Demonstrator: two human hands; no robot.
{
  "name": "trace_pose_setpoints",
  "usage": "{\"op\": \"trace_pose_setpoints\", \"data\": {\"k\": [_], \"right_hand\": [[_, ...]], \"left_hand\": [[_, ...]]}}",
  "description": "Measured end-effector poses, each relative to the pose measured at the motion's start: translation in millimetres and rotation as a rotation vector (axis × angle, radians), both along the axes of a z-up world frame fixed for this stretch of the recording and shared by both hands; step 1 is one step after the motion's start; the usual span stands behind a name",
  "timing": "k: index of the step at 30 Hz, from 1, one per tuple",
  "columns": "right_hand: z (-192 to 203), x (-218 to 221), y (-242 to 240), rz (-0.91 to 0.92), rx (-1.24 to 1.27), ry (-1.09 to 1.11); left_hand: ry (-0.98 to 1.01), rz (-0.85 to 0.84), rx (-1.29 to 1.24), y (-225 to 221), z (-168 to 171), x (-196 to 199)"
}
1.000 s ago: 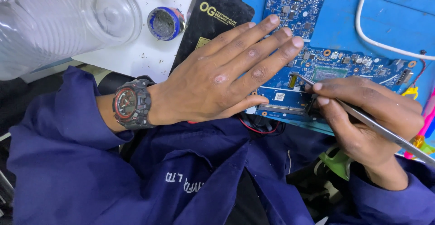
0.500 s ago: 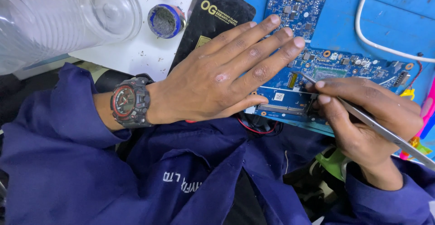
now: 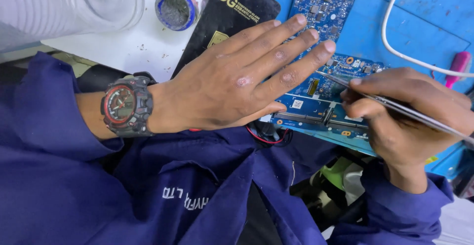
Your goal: Using tweezers to precisely align and connect a small ribbon cable to a laptop motherboard during a repair process.
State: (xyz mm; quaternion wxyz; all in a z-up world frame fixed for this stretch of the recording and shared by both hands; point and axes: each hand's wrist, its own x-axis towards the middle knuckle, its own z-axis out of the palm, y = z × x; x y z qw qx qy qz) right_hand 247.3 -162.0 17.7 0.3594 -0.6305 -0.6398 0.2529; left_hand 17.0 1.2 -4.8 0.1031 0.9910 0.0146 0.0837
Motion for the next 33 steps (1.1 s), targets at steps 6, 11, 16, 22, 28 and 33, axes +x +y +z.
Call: {"op": "trace_pose_setpoints", "data": {"k": [6,11,16,22,28,33], "right_hand": [[-23.5,-10.9,0.8,-0.109,0.012,0.162],[-40.5,-7.5,-12.8,-0.088,0.070,0.172],[-39.5,-10.1,-8.6,-0.043,0.106,0.157],[-36.2,-6.3,-9.1,0.031,0.079,0.133],[-35.1,-11.0,-4.8,0.039,0.138,0.100],[-33.3,-9.6,-3.1,0.070,0.134,0.090]], "left_hand": [[-0.059,0.036,0.073,-0.2,-4.8,-2.5],[-0.117,0.079,0.055,-3.1,-8.0,-2.4],[-0.109,0.088,0.058,-0.3,-7.8,-3.1],[-0.104,0.079,0.077,0.1,-7.0,-3.3],[-0.095,0.080,0.074,-0.7,-7.0,-3.0],[-0.110,0.090,0.076,-0.8,-7.3,-3.1]]}}
